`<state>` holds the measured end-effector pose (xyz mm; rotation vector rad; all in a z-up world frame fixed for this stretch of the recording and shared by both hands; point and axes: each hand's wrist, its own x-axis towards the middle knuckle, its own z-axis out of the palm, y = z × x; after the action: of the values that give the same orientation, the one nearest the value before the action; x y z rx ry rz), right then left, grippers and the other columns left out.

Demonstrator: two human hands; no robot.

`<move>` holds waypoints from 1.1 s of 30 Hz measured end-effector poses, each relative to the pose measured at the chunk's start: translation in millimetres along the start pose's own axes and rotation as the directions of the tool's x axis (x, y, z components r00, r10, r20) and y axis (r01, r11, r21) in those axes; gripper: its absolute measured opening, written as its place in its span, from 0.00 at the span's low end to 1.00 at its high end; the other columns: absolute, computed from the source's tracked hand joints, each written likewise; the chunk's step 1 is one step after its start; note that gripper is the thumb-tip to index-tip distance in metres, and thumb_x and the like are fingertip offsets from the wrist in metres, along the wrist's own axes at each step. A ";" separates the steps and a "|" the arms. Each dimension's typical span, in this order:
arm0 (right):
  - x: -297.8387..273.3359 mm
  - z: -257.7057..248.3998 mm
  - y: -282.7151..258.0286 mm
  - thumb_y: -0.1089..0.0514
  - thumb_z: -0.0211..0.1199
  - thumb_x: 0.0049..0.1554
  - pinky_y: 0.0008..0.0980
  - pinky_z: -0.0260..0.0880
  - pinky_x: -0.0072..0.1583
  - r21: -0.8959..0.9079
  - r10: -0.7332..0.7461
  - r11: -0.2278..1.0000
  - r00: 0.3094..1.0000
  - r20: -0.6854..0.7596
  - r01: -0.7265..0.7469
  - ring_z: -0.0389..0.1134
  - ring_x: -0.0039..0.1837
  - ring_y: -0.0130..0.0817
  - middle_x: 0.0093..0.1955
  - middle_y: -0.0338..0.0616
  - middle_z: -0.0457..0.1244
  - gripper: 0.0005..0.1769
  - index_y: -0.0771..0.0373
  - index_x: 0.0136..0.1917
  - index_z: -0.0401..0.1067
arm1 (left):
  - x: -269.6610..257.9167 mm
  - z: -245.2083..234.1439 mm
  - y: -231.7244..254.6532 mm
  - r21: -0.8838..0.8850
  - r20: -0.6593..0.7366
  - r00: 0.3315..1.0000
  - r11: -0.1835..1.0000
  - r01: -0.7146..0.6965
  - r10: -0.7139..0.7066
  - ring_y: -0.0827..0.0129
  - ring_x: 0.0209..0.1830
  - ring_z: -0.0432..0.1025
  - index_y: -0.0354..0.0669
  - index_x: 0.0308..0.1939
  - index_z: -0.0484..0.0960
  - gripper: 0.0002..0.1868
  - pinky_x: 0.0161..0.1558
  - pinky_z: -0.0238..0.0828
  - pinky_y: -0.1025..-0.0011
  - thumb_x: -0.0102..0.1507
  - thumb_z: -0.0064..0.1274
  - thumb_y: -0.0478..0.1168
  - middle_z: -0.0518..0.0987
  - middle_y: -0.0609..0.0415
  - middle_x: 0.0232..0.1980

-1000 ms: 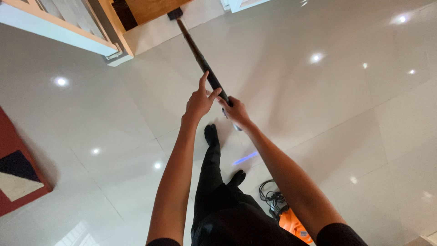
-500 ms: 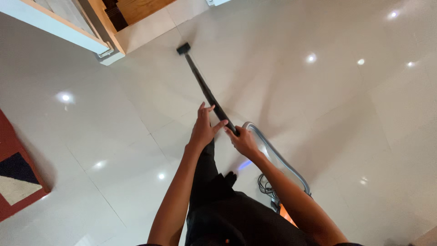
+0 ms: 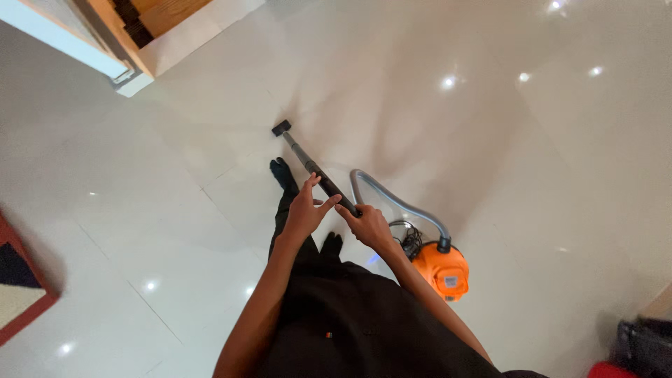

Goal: The person uses a vacuum cleaner with a long wand to clean a tiled floor. They move the vacuum head back and forth across the floor, navigating around a red bucket, a black trash bag, and a staircase.

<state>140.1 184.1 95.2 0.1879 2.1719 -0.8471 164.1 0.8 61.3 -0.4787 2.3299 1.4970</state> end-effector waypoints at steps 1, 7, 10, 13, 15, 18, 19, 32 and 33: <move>-6.8 -0.5 9.1 0.25 0.59 0.54 0.35 0.67 0.31 -0.003 0.013 1.000 1.000 -0.001 -0.013 0.67 0.26 0.33 0.22 0.42 0.62 0.38 0.63 0.31 0.74 | -6.4 4.8 3.5 0.043 0.021 1.000 0.999 -0.004 0.003 0.58 0.55 0.79 0.37 0.75 0.59 0.53 0.53 0.76 0.62 0.57 0.58 0.68 0.68 0.44 0.73; -43.5 -11.1 51.8 0.24 0.59 0.53 0.36 0.65 0.32 -0.015 0.002 1.000 0.998 -0.069 -0.003 0.67 0.27 0.35 0.22 0.43 0.63 0.38 0.63 0.32 0.75 | -30.4 25.4 26.4 0.192 0.117 0.993 0.980 -0.048 0.026 0.58 0.49 0.79 0.35 0.71 0.63 0.51 0.51 0.76 0.63 0.56 0.60 0.66 0.72 0.44 0.70; -49.0 -9.8 70.7 0.24 0.59 0.53 0.37 0.66 0.32 0.014 -0.013 1.000 0.996 -0.093 0.014 0.68 0.27 0.36 0.23 0.44 0.63 0.39 0.64 0.33 0.76 | -33.0 36.2 31.0 0.262 0.157 0.987 0.962 -0.079 0.038 0.57 0.48 0.79 0.34 0.69 0.65 0.49 0.51 0.76 0.62 0.57 0.59 0.66 0.72 0.44 0.70; -49.2 -3.2 86.4 0.24 0.59 0.53 0.35 0.68 0.32 0.050 -0.017 0.999 0.998 -0.068 0.020 0.69 0.27 0.34 0.23 0.43 0.63 0.40 0.66 0.34 0.77 | -36.2 47.8 27.9 0.345 0.200 0.979 0.938 -0.037 -0.035 0.55 0.50 0.79 0.36 0.69 0.66 0.48 0.53 0.75 0.60 0.58 0.58 0.67 0.75 0.43 0.66; -47.1 -1.8 89.6 0.24 0.60 0.53 0.34 0.68 0.32 0.060 -0.030 0.998 0.997 -0.066 0.034 0.69 0.27 0.34 0.23 0.42 0.63 0.39 0.66 0.35 0.77 | -34.6 48.7 23.3 0.357 0.195 0.981 0.932 -0.058 -0.014 0.53 0.53 0.77 0.35 0.69 0.66 0.48 0.54 0.74 0.59 0.58 0.59 0.67 0.75 0.41 0.65; -48.2 -1.2 89.2 0.25 0.61 0.53 0.35 0.66 0.32 0.070 -0.040 0.997 0.996 -0.079 0.045 0.68 0.26 0.34 0.22 0.43 0.63 0.37 0.65 0.36 0.77 | -32.7 45.8 18.9 0.323 0.178 0.982 0.938 -0.125 0.070 0.49 0.57 0.75 0.32 0.68 0.64 0.49 0.56 0.72 0.59 0.58 0.60 0.66 0.72 0.41 0.69; -46.5 -0.6 87.6 0.26 0.61 0.53 0.35 0.66 0.31 0.078 -0.040 0.996 0.997 -0.073 0.045 0.68 0.26 0.34 0.22 0.43 0.63 0.37 0.65 0.36 0.78 | -31.7 42.3 18.4 0.322 0.187 0.981 0.941 -0.106 0.047 0.50 0.58 0.75 0.34 0.68 0.65 0.48 0.57 0.72 0.59 0.58 0.60 0.66 0.72 0.42 0.69; 23.4 12.0 24.3 0.28 0.63 0.54 0.33 0.64 0.29 0.110 -0.078 0.991 0.996 -0.038 0.082 0.65 0.24 0.30 0.22 0.41 0.61 0.36 0.65 0.32 0.75 | 25.9 -16.1 10.9 0.306 0.147 0.988 0.952 -0.004 -0.043 0.51 0.66 0.71 0.38 0.74 0.57 0.52 0.62 0.69 0.59 0.58 0.57 0.67 0.67 0.48 0.75; 34.2 13.2 14.9 0.28 0.63 0.54 0.33 0.64 0.29 0.113 -0.083 0.990 0.996 -0.033 0.087 0.65 0.24 0.30 0.22 0.41 0.61 0.36 0.65 0.32 0.75 | 36.2 -24.8 11.8 0.304 0.149 0.987 0.953 0.008 -0.055 0.52 0.67 0.70 0.38 0.74 0.57 0.52 0.62 0.69 0.58 0.58 0.57 0.67 0.66 0.48 0.76</move>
<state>130.7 182.6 56.8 0.1658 2.1716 -1.0235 124.4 -20.9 64.5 -0.3046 2.3571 1.0914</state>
